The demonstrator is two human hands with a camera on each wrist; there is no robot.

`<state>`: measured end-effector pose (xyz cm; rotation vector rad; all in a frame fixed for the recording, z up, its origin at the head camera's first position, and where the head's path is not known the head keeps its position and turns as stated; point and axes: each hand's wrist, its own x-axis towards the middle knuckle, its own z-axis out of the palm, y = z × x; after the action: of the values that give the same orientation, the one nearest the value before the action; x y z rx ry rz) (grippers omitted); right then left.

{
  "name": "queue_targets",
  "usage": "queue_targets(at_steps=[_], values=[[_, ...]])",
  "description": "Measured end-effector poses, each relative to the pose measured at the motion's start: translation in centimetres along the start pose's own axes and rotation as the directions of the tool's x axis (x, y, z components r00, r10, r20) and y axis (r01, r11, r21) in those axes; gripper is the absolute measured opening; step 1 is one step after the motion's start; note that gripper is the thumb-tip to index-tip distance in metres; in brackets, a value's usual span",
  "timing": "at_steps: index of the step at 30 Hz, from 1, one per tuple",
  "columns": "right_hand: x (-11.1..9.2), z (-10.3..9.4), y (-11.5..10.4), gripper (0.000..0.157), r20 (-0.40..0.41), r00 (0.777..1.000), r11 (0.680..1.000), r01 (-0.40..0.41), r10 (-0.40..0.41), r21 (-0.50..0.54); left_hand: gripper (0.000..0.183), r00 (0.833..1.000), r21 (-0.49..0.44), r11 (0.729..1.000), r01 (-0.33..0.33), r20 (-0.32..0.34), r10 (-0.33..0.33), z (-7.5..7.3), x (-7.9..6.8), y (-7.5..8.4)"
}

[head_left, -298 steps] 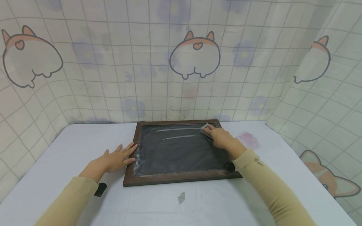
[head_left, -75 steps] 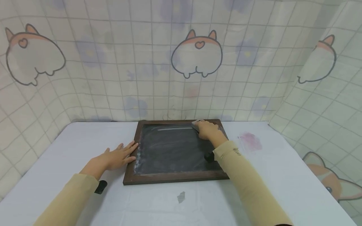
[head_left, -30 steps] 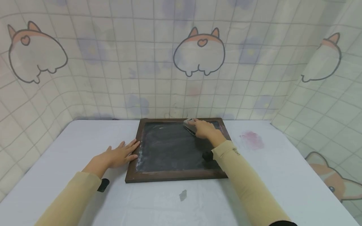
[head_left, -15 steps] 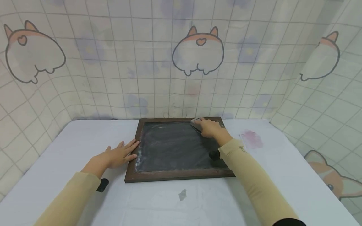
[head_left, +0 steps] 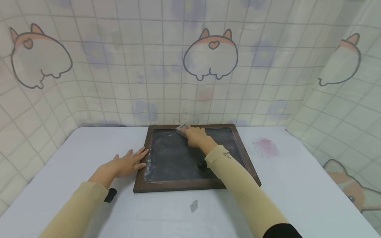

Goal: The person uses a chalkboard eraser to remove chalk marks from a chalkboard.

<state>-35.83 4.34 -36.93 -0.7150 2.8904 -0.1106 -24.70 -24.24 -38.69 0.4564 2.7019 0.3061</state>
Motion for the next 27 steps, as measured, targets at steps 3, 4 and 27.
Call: queue_targets(at_steps=[3,4,27], values=[[0.4,0.0,-1.7,0.069,0.019,1.000,0.999,0.026,-0.025,-0.027,0.074,1.000,0.002,1.000,0.001,-0.002,-0.001,0.1,0.0,0.0],[0.6,0.0,-2.3,0.068,0.023,0.999,0.999,0.038,-0.037,-0.036,0.073,1.000,0.004,1.000,0.002,-0.006,-0.002,0.1,0.0,0.0],[-3.1,-1.0,6.2,0.072,0.008,0.998,0.996,-0.067,0.066,0.056,0.071,1.000,0.009,1.000,0.014,-0.023,-0.014,0.1,-0.3,0.3]])
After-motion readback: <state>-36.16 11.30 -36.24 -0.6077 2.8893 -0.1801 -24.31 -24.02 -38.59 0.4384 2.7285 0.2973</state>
